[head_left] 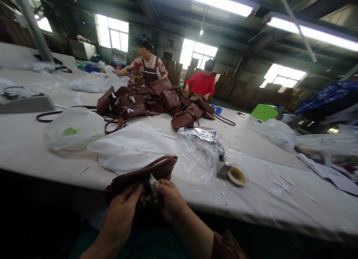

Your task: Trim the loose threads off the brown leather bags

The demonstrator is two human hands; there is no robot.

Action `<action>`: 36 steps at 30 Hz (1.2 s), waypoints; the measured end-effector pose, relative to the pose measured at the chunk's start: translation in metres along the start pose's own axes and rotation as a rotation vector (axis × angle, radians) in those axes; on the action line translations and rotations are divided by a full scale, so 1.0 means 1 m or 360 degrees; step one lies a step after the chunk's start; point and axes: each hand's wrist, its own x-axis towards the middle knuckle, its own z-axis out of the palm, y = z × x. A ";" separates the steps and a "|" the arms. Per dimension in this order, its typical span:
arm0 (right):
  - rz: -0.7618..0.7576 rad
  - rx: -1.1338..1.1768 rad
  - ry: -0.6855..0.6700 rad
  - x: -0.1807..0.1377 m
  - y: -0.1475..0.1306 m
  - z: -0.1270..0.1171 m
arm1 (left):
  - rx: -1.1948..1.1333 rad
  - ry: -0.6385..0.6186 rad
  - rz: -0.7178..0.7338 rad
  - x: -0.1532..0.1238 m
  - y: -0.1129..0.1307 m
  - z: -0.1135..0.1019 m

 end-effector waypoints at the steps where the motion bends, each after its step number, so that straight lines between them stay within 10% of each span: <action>1: 0.0002 0.0009 -0.0005 0.000 0.000 0.000 | -0.0031 -0.0041 -0.0040 0.000 0.000 0.000; 9: 0.0004 0.0012 -0.0013 0.000 -0.001 0.001 | 0.0018 -0.0140 -0.0064 -0.004 0.006 -0.001; 16: -0.0009 0.0030 -0.0035 0.001 0.000 -0.001 | 0.1006 0.0175 0.1459 0.001 -0.001 -0.008; 22: -0.0004 0.0025 -0.0047 0.001 0.001 -0.001 | 0.1381 0.0239 0.1969 0.006 0.009 -0.009; 36: -0.0025 0.0028 -0.0056 0.000 0.001 -0.001 | 0.1601 0.0253 0.2180 0.011 0.004 -0.015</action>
